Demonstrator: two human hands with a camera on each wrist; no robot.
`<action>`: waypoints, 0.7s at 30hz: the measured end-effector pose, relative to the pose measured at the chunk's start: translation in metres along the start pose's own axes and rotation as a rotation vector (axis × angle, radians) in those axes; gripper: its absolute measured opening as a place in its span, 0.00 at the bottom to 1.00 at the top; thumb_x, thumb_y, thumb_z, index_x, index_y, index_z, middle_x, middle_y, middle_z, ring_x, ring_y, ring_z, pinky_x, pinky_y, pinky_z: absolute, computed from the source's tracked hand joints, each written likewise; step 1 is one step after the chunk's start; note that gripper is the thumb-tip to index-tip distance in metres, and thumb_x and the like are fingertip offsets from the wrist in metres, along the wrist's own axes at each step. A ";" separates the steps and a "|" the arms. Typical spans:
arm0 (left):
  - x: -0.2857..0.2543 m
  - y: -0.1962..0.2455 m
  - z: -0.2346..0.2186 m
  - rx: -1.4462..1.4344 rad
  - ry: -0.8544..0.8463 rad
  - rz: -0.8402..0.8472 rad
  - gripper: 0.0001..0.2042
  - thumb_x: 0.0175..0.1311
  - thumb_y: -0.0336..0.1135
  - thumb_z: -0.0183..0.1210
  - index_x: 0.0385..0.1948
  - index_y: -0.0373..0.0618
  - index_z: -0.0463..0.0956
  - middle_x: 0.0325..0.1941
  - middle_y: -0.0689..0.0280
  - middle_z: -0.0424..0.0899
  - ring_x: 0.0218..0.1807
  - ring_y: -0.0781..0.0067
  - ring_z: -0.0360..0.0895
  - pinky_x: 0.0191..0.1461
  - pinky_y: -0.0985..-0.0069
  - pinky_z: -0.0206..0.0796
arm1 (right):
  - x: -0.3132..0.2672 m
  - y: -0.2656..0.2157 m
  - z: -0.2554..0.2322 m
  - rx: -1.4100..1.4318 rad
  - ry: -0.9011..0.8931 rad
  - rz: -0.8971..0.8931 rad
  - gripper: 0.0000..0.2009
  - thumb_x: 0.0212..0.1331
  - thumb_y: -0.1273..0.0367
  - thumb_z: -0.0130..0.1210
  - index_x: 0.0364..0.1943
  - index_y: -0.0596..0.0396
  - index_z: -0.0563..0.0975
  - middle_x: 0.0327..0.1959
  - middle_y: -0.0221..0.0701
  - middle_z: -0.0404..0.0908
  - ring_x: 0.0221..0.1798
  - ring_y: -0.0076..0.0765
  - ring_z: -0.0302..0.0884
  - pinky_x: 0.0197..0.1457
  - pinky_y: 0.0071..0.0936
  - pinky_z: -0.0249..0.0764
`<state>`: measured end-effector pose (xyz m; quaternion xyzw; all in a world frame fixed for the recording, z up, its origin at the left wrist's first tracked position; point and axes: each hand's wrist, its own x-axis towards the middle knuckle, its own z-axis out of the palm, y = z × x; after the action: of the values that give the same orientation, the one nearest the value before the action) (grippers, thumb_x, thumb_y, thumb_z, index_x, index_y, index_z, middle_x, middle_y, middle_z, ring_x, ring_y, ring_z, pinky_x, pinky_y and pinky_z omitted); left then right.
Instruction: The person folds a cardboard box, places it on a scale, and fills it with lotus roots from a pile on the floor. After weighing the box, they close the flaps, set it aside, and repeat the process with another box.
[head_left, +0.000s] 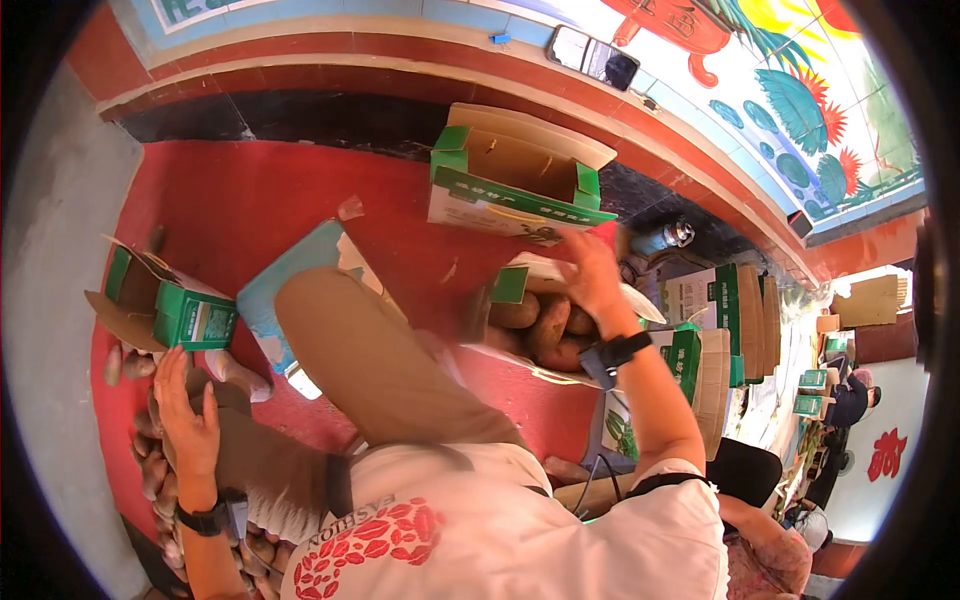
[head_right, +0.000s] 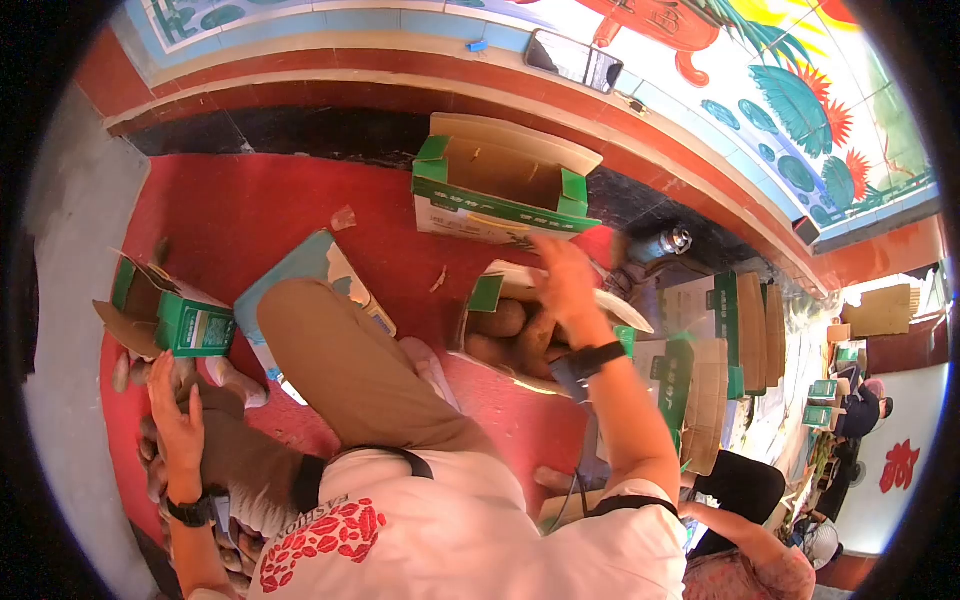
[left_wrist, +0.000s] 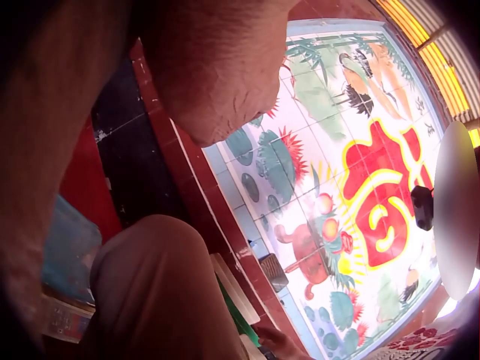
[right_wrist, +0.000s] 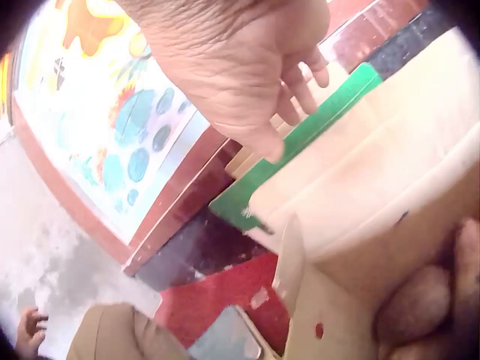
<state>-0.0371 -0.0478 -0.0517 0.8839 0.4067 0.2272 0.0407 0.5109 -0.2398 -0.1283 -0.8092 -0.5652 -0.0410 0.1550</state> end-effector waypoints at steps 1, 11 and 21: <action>0.000 0.000 0.001 0.000 0.001 -0.001 0.26 0.56 0.23 0.57 0.60 0.38 0.65 0.63 0.51 0.70 0.66 0.47 0.65 0.70 0.57 0.54 | -0.001 0.015 -0.012 -0.065 -0.107 0.072 0.23 0.51 0.67 0.62 0.54 0.52 0.74 0.49 0.43 0.80 0.53 0.54 0.76 0.55 0.42 0.72; 0.000 0.001 -0.001 0.031 -0.045 -0.003 0.25 0.59 0.24 0.56 0.61 0.37 0.65 0.64 0.51 0.69 0.68 0.48 0.64 0.72 0.57 0.53 | -0.031 0.095 0.028 -0.233 -0.437 0.274 0.14 0.59 0.57 0.55 0.41 0.50 0.81 0.35 0.45 0.82 0.42 0.53 0.80 0.46 0.47 0.75; 0.014 0.004 0.007 0.009 -0.050 0.033 0.25 0.59 0.23 0.56 0.61 0.38 0.65 0.64 0.51 0.70 0.67 0.49 0.64 0.71 0.59 0.54 | -0.007 0.071 0.032 -0.284 -0.406 0.168 0.11 0.60 0.59 0.53 0.39 0.47 0.81 0.33 0.40 0.83 0.39 0.50 0.81 0.44 0.46 0.76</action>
<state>-0.0235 -0.0397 -0.0522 0.8961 0.3918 0.2039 0.0432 0.5707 -0.2591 -0.1749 -0.8586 -0.5042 0.0562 -0.0737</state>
